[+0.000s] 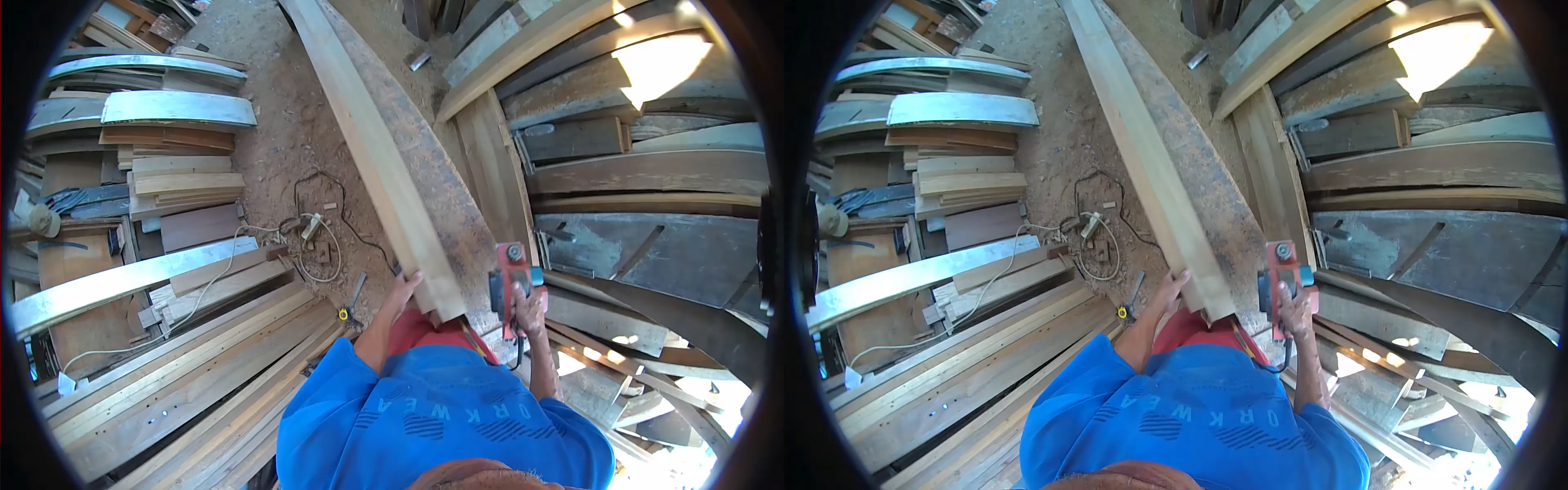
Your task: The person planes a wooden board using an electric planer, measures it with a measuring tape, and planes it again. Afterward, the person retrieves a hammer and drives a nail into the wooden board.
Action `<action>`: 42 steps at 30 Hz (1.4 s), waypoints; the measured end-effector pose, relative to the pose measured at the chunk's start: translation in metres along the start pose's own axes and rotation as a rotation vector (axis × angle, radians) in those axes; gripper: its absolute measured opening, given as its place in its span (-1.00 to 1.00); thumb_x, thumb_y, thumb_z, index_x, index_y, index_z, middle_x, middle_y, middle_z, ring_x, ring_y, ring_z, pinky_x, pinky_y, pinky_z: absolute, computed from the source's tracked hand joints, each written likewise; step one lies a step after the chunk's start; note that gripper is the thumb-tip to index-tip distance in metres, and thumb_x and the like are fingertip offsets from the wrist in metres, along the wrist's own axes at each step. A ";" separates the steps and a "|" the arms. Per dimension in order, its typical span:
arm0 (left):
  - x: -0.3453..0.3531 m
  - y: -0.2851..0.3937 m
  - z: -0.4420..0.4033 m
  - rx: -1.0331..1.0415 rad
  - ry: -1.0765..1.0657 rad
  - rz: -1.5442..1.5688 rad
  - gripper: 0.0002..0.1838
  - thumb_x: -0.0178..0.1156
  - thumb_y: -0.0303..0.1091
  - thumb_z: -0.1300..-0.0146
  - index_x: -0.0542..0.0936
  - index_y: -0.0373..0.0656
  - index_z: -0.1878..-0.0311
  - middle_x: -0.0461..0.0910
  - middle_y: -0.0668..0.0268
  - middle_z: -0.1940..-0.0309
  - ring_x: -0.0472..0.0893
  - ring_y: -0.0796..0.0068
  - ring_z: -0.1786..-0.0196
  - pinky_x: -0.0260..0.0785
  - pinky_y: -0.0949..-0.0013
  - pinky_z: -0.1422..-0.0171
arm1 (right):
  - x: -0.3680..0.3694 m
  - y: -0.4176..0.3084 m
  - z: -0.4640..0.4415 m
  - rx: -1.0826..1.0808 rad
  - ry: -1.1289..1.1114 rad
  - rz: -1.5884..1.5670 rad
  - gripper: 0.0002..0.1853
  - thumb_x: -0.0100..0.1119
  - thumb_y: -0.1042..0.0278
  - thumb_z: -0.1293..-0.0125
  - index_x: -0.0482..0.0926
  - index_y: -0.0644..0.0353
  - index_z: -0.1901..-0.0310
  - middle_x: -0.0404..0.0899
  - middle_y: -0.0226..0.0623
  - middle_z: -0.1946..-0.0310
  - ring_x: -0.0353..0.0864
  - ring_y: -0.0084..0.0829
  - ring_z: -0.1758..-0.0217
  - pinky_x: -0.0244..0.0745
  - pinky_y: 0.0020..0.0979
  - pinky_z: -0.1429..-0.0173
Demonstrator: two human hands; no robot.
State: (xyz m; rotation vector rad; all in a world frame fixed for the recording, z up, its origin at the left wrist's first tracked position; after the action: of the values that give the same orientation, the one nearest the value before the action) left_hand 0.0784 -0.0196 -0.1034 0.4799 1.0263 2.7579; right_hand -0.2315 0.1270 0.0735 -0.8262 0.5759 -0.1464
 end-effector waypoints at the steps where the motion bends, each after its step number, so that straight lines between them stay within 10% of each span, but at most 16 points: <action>1: -0.015 -0.007 0.009 -0.046 0.063 0.118 -0.41 0.34 -0.12 -0.40 0.46 -0.28 -0.34 0.65 0.16 -0.13 0.64 0.29 -0.17 0.48 0.21 -0.30 | 0.004 0.011 -0.002 -0.032 -0.052 0.033 -0.45 0.10 -0.18 -0.52 0.54 0.21 0.38 0.50 -0.42 0.65 0.50 -0.53 0.64 0.39 -0.39 0.55; 13: -0.015 -0.020 0.031 0.024 0.244 0.075 -0.47 0.43 -0.06 -0.32 0.64 -0.27 -0.18 0.72 0.25 -0.02 0.69 0.41 0.02 0.56 0.23 -0.09 | 0.019 0.020 -0.008 -0.092 -0.196 0.112 -0.42 0.15 -0.20 -0.49 0.58 0.27 0.37 0.57 -0.32 0.61 0.58 -0.46 0.61 0.47 -0.34 0.51; 25: 0.169 0.209 0.213 0.069 -0.774 0.833 -0.19 0.31 0.34 -0.25 0.51 -0.17 -0.29 0.69 0.09 -0.05 0.73 0.08 0.01 0.67 -0.08 -0.03 | 0.029 0.009 -0.004 -0.143 -0.104 0.263 -0.24 0.20 -0.35 -0.35 0.65 0.42 -0.03 0.74 0.14 0.21 0.78 0.02 0.05 0.63 -0.07 -0.05; 28: 0.181 0.285 0.246 0.303 -0.663 0.821 -0.24 0.29 0.41 -0.23 0.56 -0.13 -0.13 0.64 0.24 0.18 0.65 0.36 0.17 0.62 0.16 0.10 | 0.025 0.016 -0.004 -0.084 -0.108 0.291 -0.21 0.22 -0.36 -0.33 0.65 0.43 -0.05 0.72 0.22 0.13 0.74 0.07 -0.08 0.58 -0.06 -0.17; 34: 0.186 0.422 0.297 0.407 -0.766 1.094 -0.62 0.39 -0.09 -0.23 0.64 -0.27 0.17 0.62 0.19 0.37 0.60 0.38 0.35 0.64 0.28 0.22 | 0.030 0.039 -0.026 -0.228 -0.052 0.333 -0.28 0.16 -0.34 -0.39 0.69 0.39 0.19 0.71 0.06 0.41 0.79 -0.07 0.25 0.60 -0.08 0.16; 42: 0.192 0.454 0.326 0.532 -0.707 0.982 -0.50 0.44 0.19 -0.19 0.60 -0.10 0.34 0.47 0.31 0.55 0.40 0.47 0.52 0.31 0.40 0.42 | 0.034 0.048 -0.033 -0.157 -0.089 0.269 -0.27 0.14 -0.34 -0.42 0.66 0.42 0.34 0.65 -0.12 0.56 0.71 -0.25 0.49 0.53 -0.18 0.39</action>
State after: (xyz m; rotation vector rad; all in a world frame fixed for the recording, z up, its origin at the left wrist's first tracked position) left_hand -0.0038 -0.1136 0.4747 2.3495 1.5485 2.4306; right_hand -0.2258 0.1261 0.0064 -0.8943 0.6143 0.1826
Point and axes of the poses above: each hand's wrist, its own z-axis away from the middle knuckle, its own x-axis out of the palm, y = z × x, the point moved 5 cm from there along -z, towards the middle knuckle
